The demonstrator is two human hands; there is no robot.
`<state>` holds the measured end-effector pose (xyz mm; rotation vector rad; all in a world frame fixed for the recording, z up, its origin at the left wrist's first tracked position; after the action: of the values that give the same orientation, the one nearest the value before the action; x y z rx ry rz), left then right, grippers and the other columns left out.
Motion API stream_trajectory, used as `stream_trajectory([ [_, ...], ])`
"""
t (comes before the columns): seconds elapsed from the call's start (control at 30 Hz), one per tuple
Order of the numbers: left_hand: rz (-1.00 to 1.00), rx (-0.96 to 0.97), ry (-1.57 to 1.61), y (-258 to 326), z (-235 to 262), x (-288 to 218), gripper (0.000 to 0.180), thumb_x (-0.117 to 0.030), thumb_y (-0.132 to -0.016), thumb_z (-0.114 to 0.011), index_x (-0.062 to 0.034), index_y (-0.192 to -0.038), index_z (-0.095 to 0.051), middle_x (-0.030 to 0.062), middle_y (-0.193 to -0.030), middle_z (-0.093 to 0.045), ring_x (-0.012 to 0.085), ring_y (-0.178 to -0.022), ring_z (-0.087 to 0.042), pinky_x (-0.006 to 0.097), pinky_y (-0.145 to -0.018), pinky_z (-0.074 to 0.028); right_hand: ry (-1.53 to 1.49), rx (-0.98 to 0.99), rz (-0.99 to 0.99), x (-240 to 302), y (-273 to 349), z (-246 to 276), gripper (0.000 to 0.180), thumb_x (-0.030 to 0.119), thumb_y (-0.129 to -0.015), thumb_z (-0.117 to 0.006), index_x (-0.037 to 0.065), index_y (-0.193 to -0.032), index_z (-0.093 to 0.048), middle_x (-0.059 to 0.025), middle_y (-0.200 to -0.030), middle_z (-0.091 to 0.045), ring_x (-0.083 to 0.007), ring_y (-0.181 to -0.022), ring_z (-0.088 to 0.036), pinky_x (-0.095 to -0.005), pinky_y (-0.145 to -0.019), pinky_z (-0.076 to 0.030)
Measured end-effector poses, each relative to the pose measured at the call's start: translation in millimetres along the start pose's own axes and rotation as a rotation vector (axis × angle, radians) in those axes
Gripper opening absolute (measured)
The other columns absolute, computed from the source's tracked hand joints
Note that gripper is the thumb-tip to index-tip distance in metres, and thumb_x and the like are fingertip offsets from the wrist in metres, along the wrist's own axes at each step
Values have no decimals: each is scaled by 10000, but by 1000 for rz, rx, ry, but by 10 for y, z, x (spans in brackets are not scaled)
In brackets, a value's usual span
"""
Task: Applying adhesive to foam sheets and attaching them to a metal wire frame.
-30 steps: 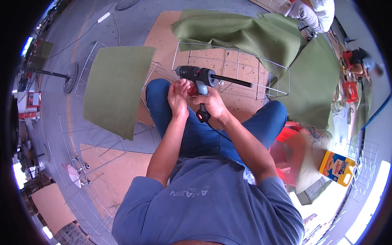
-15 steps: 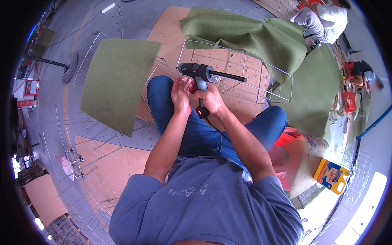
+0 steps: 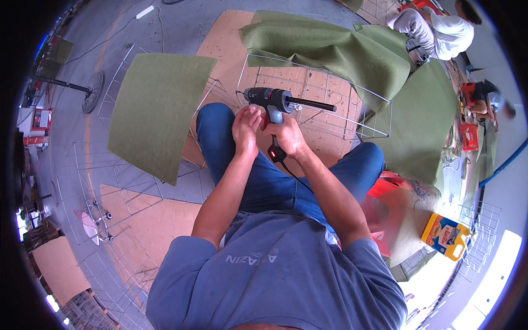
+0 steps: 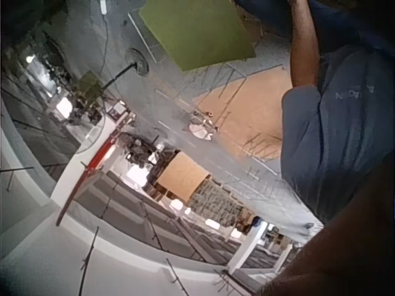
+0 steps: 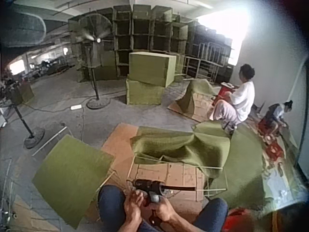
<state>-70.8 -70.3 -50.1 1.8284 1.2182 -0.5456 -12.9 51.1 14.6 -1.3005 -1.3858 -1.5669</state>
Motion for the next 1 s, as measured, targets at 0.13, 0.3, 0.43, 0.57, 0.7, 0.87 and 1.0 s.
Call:
stream_trajectory([
  [0.13, 7, 12, 1, 44, -57, 36, 307, -211, -1034, -589, -7, -1262, -563, 78, -1210, -638, 198, -1200, -618, 336, -1096, -459, 12, -14, 5, 2, 76, 59, 198, 150, -694, -676, 33, -853, -662, -50, -795, -635, -166, -765, -570, -307, -755, -465],
  [0.3, 19, 29, -36, 81, -118, 51, 334, -215, -1042, -583, 19, -1277, -549, 96, -1231, -639, 213, -1210, -620, 349, -1104, -464, 50, 22, -28, 25, 130, 148, 360, 33, -717, -640, -29, -1072, -634, -78, -913, -667, -183, -884, -621, -302, -877, -477],
  [0.43, 32, 35, -61, 126, -169, 76, 340, -214, -1048, -575, 29, -1283, -541, 103, -1234, -639, 220, -1214, -620, 356, -1107, -467, 68, -2, -33, 64, 206, 203, 344, 34, -726, -643, -26, -1065, -633, -67, -904, -663, -173, -879, -624, -298, -869, -482],
  [0.57, 48, 67, -82, 171, -227, 133, 354, -222, -1053, -571, 34, -1295, -534, 115, -1251, -639, 232, -1223, -618, 363, -1114, -465, 58, -15, -26, 31, 267, 300, 335, 30, -723, -642, -24, -1054, -629, -61, -894, -659, -169, -872, -624, -296, -867, -484],
  [0.7, 46, 97, -89, 224, -275, 208, 364, -227, -1052, -575, 37, -1299, -533, 122, -1258, -640, 237, -1230, -616, 367, -1119, -463, 75, -42, -38, 45, 345, 381, 339, 38, -717, -646, -27, -1049, -625, -62, -888, -656, -168, -862, -623, -296, -862, -483],
  [0.87, 68, 121, -97, 270, -323, 299, 372, -234, -1051, -582, 37, -1300, -532, 127, -1257, -640, 240, -1235, -615, 369, -1121, -461, 80, -61, -31, 65, 439, 476, 342, 58, -707, -647, -28, -1037, -626, -62, -870, -655, -163, -843, -614, -294, -851, -480],
  [1.0, 98, 145, -106, 314, -380, 368, 376, -243, -1050, -585, 33, -1299, -531, 125, -1250, -641, 238, -1233, -616, 372, -1123, -461, 81, -100, -28, -4, 495, 567, 297, 145, -711, -677, 5, -972, -660, -58, -857, -669, -177, -833, -619, -317, -819, -490],
])
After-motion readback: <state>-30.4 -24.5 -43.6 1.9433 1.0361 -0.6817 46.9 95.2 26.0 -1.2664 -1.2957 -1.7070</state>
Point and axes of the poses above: each hand's wrist, its own y-axis away from the middle knuckle, its own z-axis out of the back of the hand, x = y × z, the point moved 3 cm from there along -y, towards the middle knuckle
